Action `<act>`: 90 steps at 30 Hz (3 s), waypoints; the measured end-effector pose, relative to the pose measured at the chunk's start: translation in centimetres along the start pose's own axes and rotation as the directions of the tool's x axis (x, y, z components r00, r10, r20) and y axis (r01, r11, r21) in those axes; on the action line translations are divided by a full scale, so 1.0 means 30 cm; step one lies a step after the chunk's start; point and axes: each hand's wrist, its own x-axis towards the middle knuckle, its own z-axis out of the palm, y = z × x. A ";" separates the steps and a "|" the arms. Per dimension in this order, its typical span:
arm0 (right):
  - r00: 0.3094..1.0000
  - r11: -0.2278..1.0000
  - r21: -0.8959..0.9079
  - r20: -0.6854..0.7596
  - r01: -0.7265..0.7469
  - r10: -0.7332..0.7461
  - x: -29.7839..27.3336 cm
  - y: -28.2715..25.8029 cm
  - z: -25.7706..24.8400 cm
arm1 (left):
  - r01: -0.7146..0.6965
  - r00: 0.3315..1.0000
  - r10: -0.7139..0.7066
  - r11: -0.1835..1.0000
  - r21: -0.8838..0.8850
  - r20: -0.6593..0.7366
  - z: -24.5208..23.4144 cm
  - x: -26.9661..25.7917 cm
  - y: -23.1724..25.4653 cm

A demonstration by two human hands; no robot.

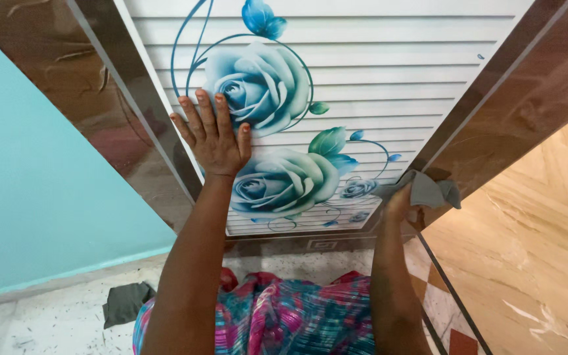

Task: The person wipes a door using a cloth, cleaning the floral patterns and the wooden panels, then cleans around the handle and locks.

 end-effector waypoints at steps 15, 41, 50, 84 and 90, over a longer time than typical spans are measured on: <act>0.236 0.421 0.094 0.709 0.902 -0.664 -0.742 -0.526 0.163 | -0.013 0.999 0.013 1.000 -0.006 -0.036 -0.010 0.014 -0.002; 0.971 0.966 0.171 -0.108 -0.192 0.212 -0.008 -0.071 0.022 | 0.008 1.000 -0.008 1.000 -0.006 -0.017 -0.007 0.003 0.001; 0.984 0.982 0.104 -0.109 0.156 -0.144 -0.121 -0.110 0.065 | 0.003 1.000 -0.004 1.000 -0.019 -0.031 -0.005 -0.002 -0.007; 0.989 0.979 0.164 -0.102 0.122 -0.106 -0.047 -0.232 0.049 | 0.007 1.000 -0.007 1.000 0.008 -0.023 -0.003 0.000 0.004; 0.997 0.989 0.129 -0.017 -0.070 0.073 -0.029 0.095 0.082 | 0.009 1.000 -0.009 1.000 -0.010 -0.018 -0.004 -0.003 -0.005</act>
